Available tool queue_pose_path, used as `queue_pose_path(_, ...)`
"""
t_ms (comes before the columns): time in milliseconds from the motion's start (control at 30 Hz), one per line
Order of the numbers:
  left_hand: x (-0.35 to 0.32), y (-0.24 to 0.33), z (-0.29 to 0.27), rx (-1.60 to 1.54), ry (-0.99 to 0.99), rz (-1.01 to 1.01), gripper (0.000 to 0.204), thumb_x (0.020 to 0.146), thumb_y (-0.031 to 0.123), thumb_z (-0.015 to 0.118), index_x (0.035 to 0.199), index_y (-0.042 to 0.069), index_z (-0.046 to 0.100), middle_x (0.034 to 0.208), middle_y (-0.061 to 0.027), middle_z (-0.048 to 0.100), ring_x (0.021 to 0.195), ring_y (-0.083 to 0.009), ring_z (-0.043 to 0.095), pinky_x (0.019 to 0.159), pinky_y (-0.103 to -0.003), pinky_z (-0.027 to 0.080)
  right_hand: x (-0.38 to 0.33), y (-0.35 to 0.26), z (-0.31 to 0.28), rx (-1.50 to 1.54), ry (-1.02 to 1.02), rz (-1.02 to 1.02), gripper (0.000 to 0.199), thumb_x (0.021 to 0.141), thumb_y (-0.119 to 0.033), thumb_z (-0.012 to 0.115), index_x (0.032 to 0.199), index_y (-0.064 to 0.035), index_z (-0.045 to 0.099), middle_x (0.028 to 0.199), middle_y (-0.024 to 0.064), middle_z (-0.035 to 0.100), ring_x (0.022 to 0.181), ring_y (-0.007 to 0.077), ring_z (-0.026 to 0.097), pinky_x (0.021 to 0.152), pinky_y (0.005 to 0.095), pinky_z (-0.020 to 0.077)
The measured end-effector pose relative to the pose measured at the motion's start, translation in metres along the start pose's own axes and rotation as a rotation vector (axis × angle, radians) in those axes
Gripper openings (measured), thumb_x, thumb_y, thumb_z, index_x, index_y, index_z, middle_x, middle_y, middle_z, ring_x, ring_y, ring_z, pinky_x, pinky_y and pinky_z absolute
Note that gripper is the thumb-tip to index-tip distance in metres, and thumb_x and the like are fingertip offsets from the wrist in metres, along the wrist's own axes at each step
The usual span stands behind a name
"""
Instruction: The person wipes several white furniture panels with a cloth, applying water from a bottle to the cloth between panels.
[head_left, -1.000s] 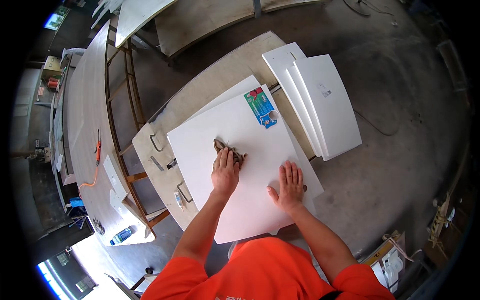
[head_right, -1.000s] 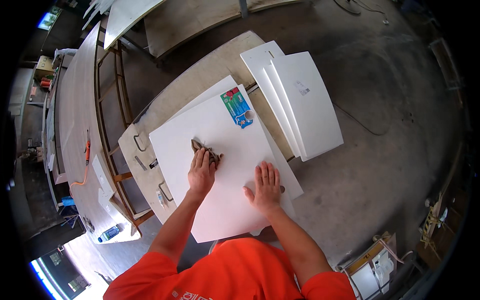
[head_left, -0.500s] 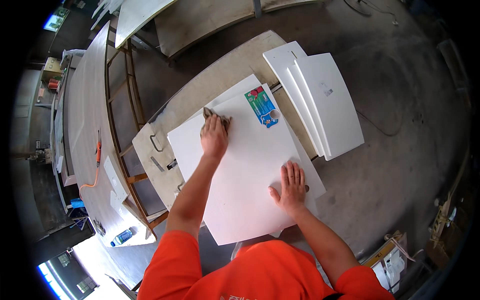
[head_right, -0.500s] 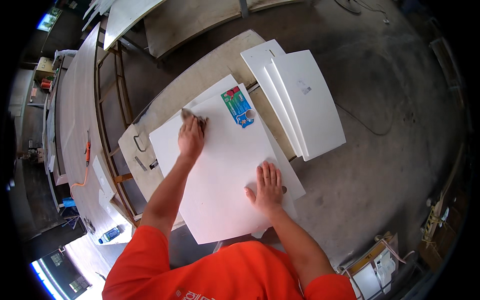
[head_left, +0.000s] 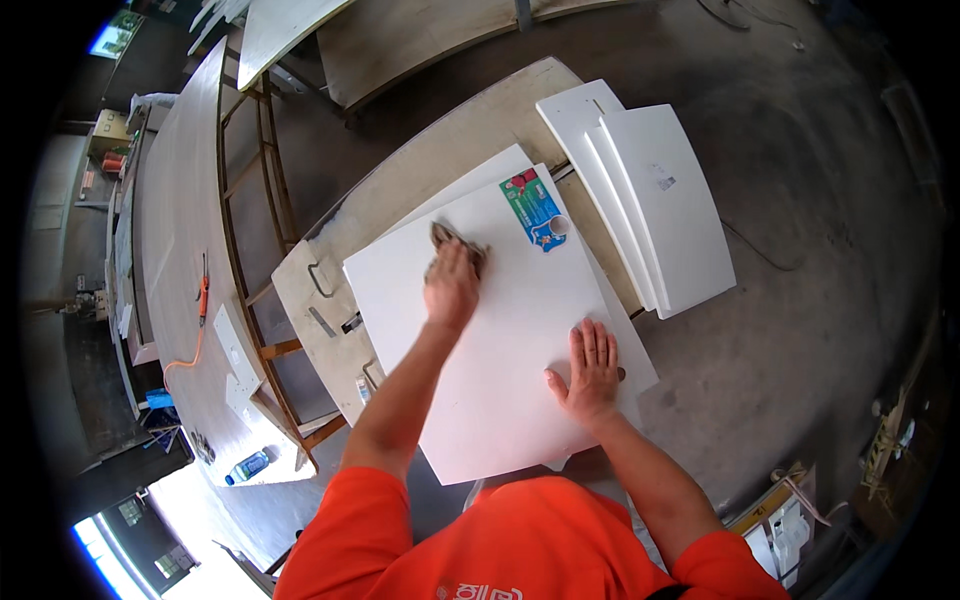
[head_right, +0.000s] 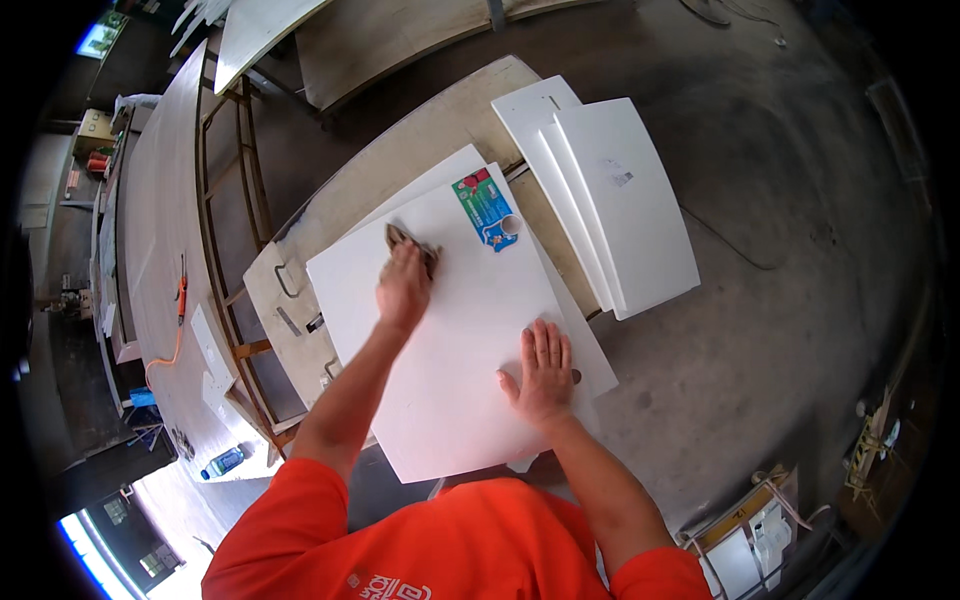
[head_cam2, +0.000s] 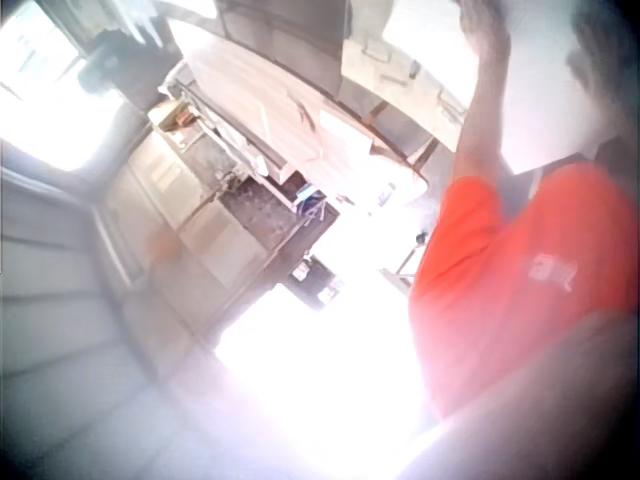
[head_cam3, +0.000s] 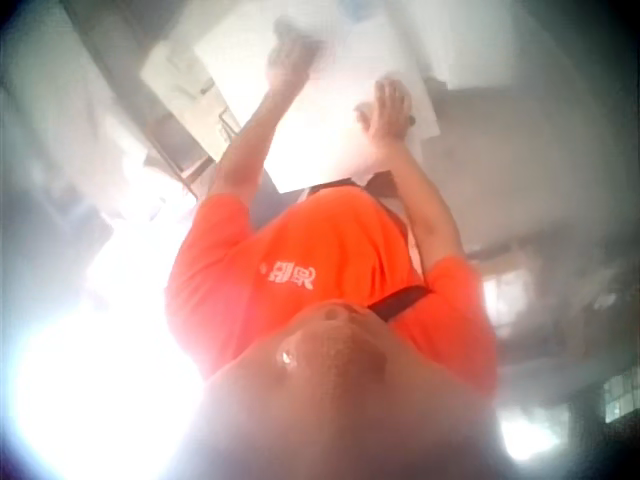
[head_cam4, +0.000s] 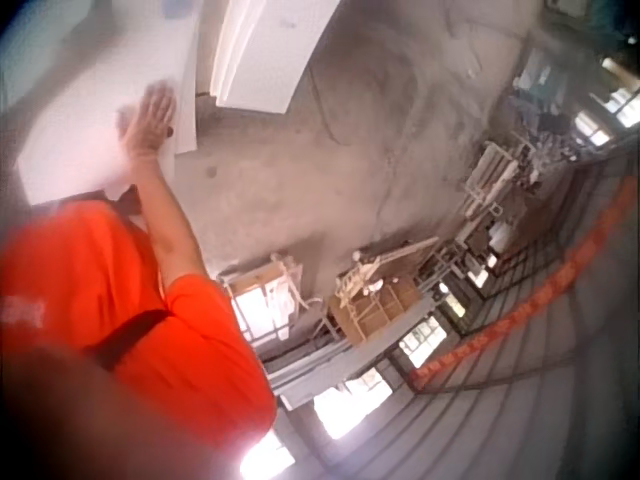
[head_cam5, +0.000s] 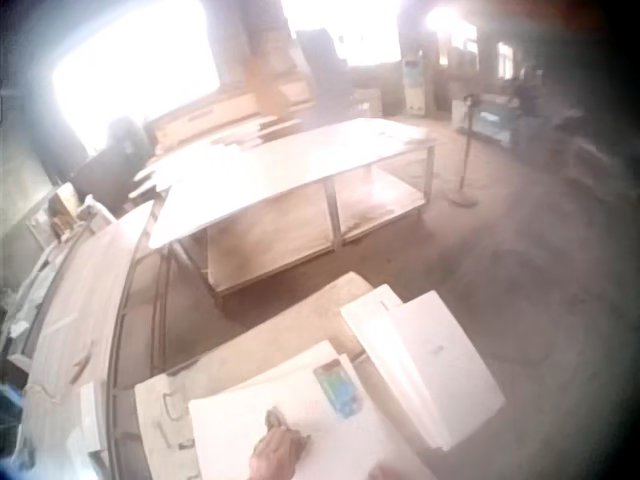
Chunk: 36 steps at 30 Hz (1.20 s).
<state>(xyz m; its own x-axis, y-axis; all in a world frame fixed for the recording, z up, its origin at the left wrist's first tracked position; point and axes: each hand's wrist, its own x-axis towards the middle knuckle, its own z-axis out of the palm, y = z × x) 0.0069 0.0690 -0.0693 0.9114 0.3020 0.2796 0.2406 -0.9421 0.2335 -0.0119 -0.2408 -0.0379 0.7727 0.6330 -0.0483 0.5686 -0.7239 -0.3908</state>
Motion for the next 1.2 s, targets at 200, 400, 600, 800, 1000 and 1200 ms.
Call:
queue_pose_path(200,0.0,-0.029,-0.02,-0.032,0.028,-0.05,0.029,0.093,0.01,0.064,0.119,0.0,0.069,0.132,-0.0167,0.068,0.124,-0.0343,0.064,0.102,-0.043,0.054,0.005,-0.002,-0.002,-0.002,-0.024,0.005,0.088,0.091,-0.049,0.066,0.153,0.0052,0.036,0.165,0.0242,0.026,0.155,0.0428,0.021,0.127,0.0587,0.013)
queue_pose_path(400,-0.032,0.014,-0.007,-0.036,0.012,0.05,0.032,0.091,0.011,0.065,0.12,0.0,0.07,0.134,-0.0168,0.067,0.127,-0.0336,0.063,0.104,-0.043,0.052,0.003,-0.001,-0.003,-0.01,-0.027,0.006,0.087,0.091,-0.048,0.066,0.152,0.0062,0.037,0.165,0.0248,0.027,0.154,0.0438,0.023,0.126,0.0596,0.0138)
queue_pose_path(600,-0.027,0.033,-0.028,-0.218,-0.147,0.186,0.055,0.089,0.018,0.068,0.14,0.001,0.058,0.153,-0.0161,0.049,0.142,-0.0362,0.046,0.116,-0.046,0.041,0.001,-0.001,-0.001,0.002,-0.01,-0.02,0.086,0.092,-0.048,0.065,0.151,0.0072,0.036,0.164,0.0267,0.028,0.153,0.0467,0.023,0.125,0.0613,0.0149)
queue_pose_path(800,0.077,-0.007,0.009,-0.007,-0.243,-0.041,0.067,0.102,0.035,0.047,0.157,-0.001,0.035,0.168,-0.0165,0.029,0.157,-0.0311,0.021,0.129,-0.044,0.013,0.002,0.001,0.001,-0.055,-0.026,-0.007,0.088,0.089,-0.05,0.068,0.151,0.0056,0.039,0.164,0.0245,0.028,0.154,0.0432,0.021,0.126,0.0587,0.0122)
queue_pose_path(1000,-0.049,-0.163,-0.033,0.089,-0.179,-0.46,0.07,0.105,0.035,0.039,0.158,-0.009,0.026,0.169,-0.0238,0.017,0.159,-0.0376,0.01,0.13,-0.044,0.006,0.004,-0.003,0.003,-0.051,-0.032,-0.013,0.09,0.089,-0.051,0.068,0.152,0.005,0.037,0.165,0.0236,0.026,0.155,0.042,0.018,0.127,0.0584,0.0105)
queue_pose_path(1200,0.054,-0.047,-0.001,0.086,-0.282,-0.276,0.069,0.103,0.036,0.043,0.158,-0.004,0.031,0.169,-0.0192,0.023,0.159,-0.0325,0.013,0.129,-0.043,0.008,0.005,-0.007,0.005,-0.07,-0.053,-0.004,0.092,0.089,-0.051,0.068,0.155,0.0045,0.034,0.166,0.0226,0.025,0.156,0.0415,0.017,0.128,0.0573,0.0087)
